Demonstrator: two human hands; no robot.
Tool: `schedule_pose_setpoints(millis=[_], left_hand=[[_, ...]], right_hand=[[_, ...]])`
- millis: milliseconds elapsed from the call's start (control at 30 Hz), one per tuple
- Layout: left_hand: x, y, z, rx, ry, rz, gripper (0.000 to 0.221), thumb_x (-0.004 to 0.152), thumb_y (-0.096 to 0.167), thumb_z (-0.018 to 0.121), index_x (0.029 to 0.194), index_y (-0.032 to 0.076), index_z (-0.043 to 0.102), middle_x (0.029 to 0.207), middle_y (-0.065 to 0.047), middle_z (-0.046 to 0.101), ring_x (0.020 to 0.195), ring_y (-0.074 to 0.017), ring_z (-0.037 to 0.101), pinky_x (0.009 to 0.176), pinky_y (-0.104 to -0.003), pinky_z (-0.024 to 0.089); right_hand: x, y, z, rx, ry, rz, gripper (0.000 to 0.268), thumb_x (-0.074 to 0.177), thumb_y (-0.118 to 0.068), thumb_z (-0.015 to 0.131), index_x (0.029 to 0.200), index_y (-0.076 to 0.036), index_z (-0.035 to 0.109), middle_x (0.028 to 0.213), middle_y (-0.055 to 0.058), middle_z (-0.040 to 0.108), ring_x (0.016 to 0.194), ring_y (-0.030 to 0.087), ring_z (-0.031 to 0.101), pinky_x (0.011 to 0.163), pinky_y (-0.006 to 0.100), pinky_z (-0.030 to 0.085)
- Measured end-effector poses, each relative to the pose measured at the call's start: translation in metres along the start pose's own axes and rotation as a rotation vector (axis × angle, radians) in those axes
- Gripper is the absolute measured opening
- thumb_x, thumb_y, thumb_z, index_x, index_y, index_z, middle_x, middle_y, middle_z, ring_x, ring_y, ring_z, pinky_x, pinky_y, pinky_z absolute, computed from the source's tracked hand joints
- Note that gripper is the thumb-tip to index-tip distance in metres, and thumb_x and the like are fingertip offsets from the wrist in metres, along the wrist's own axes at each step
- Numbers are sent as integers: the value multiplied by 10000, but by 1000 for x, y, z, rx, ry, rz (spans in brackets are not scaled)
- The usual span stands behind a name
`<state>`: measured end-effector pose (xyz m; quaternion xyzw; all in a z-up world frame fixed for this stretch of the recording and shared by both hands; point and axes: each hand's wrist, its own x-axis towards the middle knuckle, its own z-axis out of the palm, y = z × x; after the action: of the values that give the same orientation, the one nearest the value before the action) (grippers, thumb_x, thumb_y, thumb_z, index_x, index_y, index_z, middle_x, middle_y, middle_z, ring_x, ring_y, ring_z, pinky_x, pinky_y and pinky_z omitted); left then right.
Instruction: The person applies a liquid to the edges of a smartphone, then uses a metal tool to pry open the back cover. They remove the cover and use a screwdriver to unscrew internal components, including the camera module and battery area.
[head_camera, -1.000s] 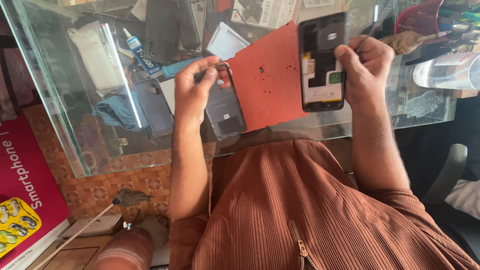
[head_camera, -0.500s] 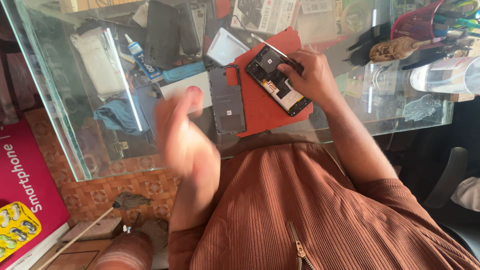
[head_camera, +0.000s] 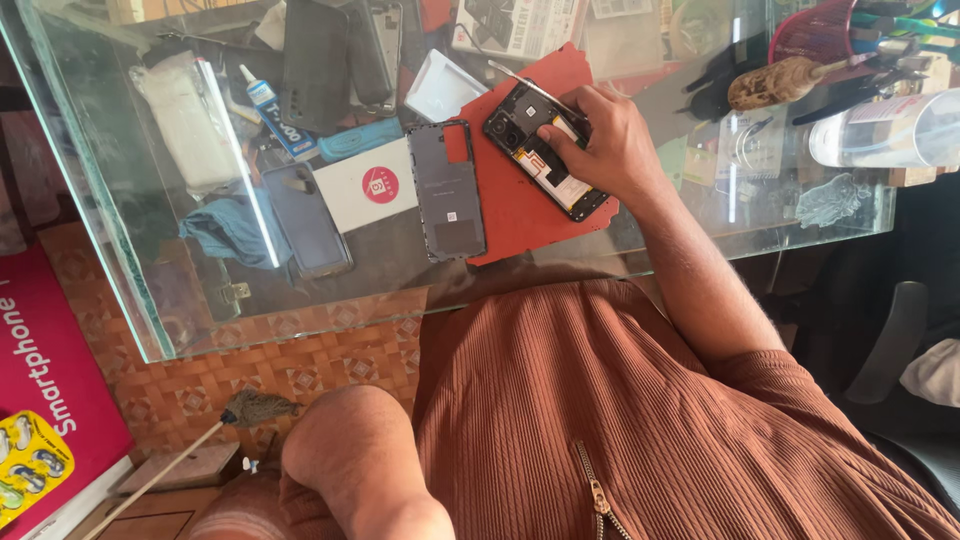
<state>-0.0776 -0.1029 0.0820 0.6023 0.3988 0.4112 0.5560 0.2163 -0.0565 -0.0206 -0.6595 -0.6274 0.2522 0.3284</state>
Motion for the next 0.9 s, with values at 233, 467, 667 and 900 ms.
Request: schedule_pose_setpoints(millis=[233, 467, 667, 900], left_hand=[[1, 2, -4, 13, -11, 18, 546, 854, 215, 883, 1299, 56, 611, 1320, -116, 639, 1273, -332, 574, 1073, -472, 438], [37, 6, -3, 51, -75, 180, 614, 822, 234, 906, 1315, 54, 588, 1349, -125, 625, 1317, -349, 554, 1124, -491, 417], [104, -10, 4, 435, -339, 623, 673, 795, 251, 926, 1329, 51, 569, 1373, -132, 613, 1355, -365, 537, 1168, -507, 399], [144, -75, 35, 816, -648, 490, 786, 571, 309, 955, 1237, 101, 594, 1357, -105, 619, 1369, -320, 496, 1213, -563, 253]], right_hand=[[-8, 1, 9, -214, 71, -210, 311, 969, -225, 798, 1133, 2, 663, 1009, 151, 659, 889, 366, 665, 743, 457, 540], [2, -8, 4, -281, 47, -299, 172, 946, -110, 700, 1087, -25, 651, 1040, 137, 602, 886, 361, 653, 752, 459, 541], [-30, 63, -4, -400, 326, -5, 155, 962, -26, 696, 1112, -16, 658, 1067, 182, 581, 941, 385, 633, 795, 480, 532], [-24, -62, -73, -352, 278, -106, 297, 897, -48, 760, 1168, 11, 656, 1071, 160, 619, 985, 386, 594, 843, 470, 508]])
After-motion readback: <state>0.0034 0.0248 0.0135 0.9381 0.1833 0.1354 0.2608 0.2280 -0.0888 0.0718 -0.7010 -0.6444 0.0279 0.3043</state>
